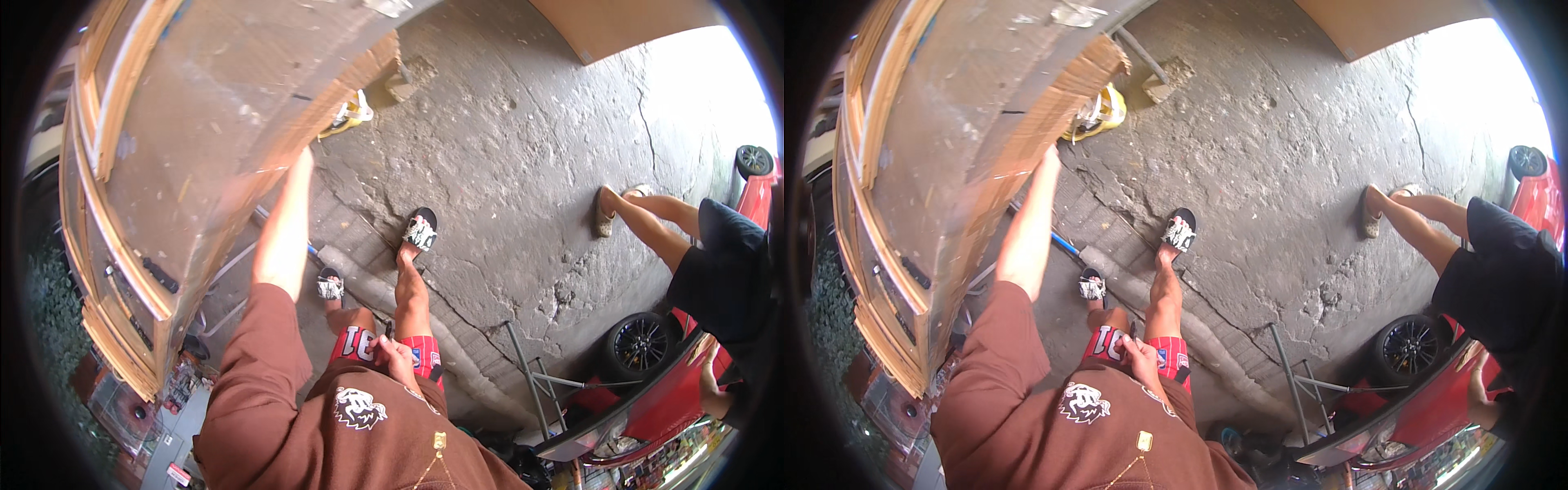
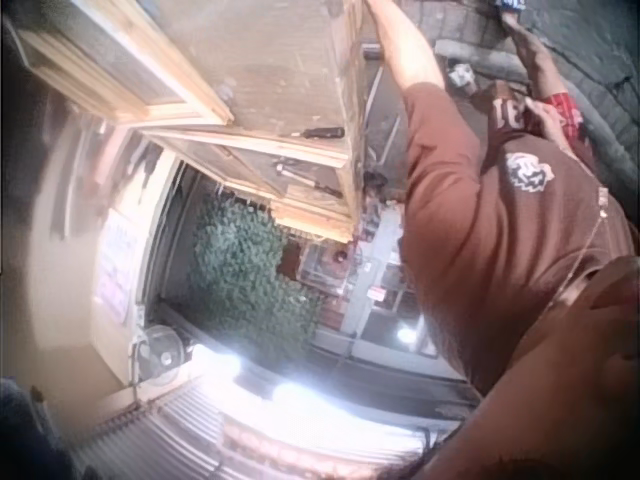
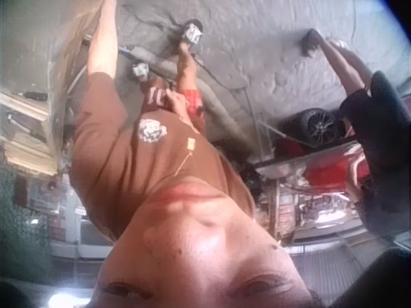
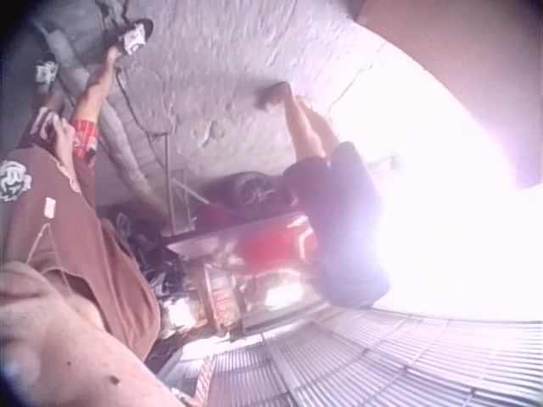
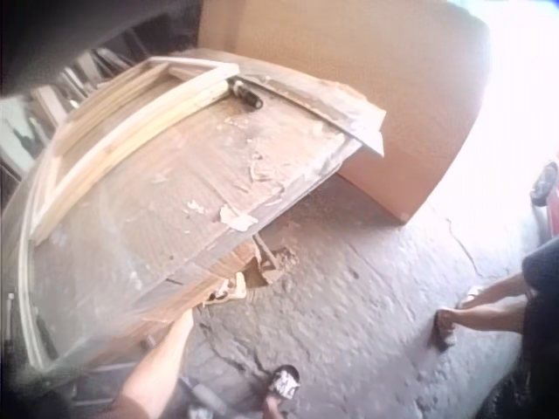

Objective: The person assembles a wooden frame by attaching thin wooden strips to a larger frame using a hammer and nails. They position the strips, hammer nails into place, and adjust the frame as needed.

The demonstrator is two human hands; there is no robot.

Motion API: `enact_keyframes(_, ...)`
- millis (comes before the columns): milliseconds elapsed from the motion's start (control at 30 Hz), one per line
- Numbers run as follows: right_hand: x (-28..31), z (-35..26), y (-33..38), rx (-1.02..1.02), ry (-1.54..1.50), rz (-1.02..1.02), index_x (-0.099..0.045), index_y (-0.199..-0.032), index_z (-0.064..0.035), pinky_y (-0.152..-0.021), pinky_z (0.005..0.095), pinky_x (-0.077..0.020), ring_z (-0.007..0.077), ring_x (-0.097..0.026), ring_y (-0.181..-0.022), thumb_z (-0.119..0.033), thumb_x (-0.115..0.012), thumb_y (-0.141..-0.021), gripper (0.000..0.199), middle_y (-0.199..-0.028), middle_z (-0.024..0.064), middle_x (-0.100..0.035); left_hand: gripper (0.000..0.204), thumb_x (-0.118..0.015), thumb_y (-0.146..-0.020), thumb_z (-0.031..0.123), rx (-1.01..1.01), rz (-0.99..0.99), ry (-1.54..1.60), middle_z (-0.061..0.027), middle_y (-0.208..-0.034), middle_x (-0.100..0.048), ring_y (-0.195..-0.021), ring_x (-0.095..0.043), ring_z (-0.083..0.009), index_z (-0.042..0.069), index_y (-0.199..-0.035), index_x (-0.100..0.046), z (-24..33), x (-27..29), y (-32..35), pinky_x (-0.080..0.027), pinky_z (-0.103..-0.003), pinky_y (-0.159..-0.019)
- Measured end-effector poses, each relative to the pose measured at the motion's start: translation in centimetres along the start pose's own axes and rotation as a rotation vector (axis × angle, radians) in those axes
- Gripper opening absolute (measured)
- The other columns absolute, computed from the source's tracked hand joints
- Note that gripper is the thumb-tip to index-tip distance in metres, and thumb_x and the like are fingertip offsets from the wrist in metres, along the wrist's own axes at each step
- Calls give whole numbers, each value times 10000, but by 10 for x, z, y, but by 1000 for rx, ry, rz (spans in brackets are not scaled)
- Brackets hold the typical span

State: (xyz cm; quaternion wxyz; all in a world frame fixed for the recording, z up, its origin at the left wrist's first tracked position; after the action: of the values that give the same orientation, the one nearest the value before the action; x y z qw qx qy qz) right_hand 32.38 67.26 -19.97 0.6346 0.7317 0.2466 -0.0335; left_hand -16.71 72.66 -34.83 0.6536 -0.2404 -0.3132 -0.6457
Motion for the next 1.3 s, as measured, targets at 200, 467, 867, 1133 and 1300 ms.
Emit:
enact_keyframes(200, -9, -9, -6, -59, 127, 7, -670, -817, -30, -493, 242, -450, 105, -577, -598, -387, -563, -935, 390, -748, 60, -660, 360, -753, -754, 383, 272, -479, 271, -67, -787, -669, -740, -625, -184, 74, -918, -673, -48, 39, 171, -497, -330, -696)
enact_keyframes(467, -67, -30, -7, 130, 835, 32, -657, -745, -14, -503, 266, -427, 116, -538, -586, -426, -615, -892, 439, -678, 57, -628, 293, -713, -813, 295, 228, -802, 120, -87, -815, -697, -744, -653, -156, 34, -942, -677, -45, 269, 327, -515, -309, -682)
enact_keyframes(867, -306, -59, 129, 1161, 1422, 0, -483, -625, 17, -534, 432, -378, 363, -484, -555, -270, -678, -830, 403, -614, 180, -464, 199, -696, -808, 251, -101, -322, 228, -90, -744, -653, -640, -633, -204, 59, -862, -682, -30, 567, 207, -500, -314, -602)
enact_keyframes(1133, -484, 6, 151, 1182, 1440, -96, -633, -754, 12, -601, 371, -438, 288, -574, -630, -274, -694, -799, 295, -706, 143, -570, 372, -709, -787, 248, -99, 384, -334, -147, -1089, -584, -1084, -513, -353, 91, -1111, -616, -140, 764, 117, -416, -455, -920)
enact_keyframes(1300, -513, 26, 131, 1245, 1565, -201, -610, -708, 16, -619, 401, -454, 316, -577, -672, -282, -715, -761, 320, -751, 155, -584, 562, -681, -819, 307, 8, 459, -599, -202, -1249, -498, -1139, -480, -387, 83, -1299, -494, -250, 801, 114, -396, -494, -947)
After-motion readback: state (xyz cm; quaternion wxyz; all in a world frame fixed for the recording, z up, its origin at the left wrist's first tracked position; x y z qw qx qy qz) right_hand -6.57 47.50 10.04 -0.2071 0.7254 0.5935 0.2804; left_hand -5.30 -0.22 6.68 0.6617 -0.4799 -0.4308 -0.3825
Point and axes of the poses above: each hand's wrist, its own y-axis away from the middle knuckle, its own x-axis out of the back of the hand, z = x × y, the point moved 7 cm from there along -y, towards the middle knuckle
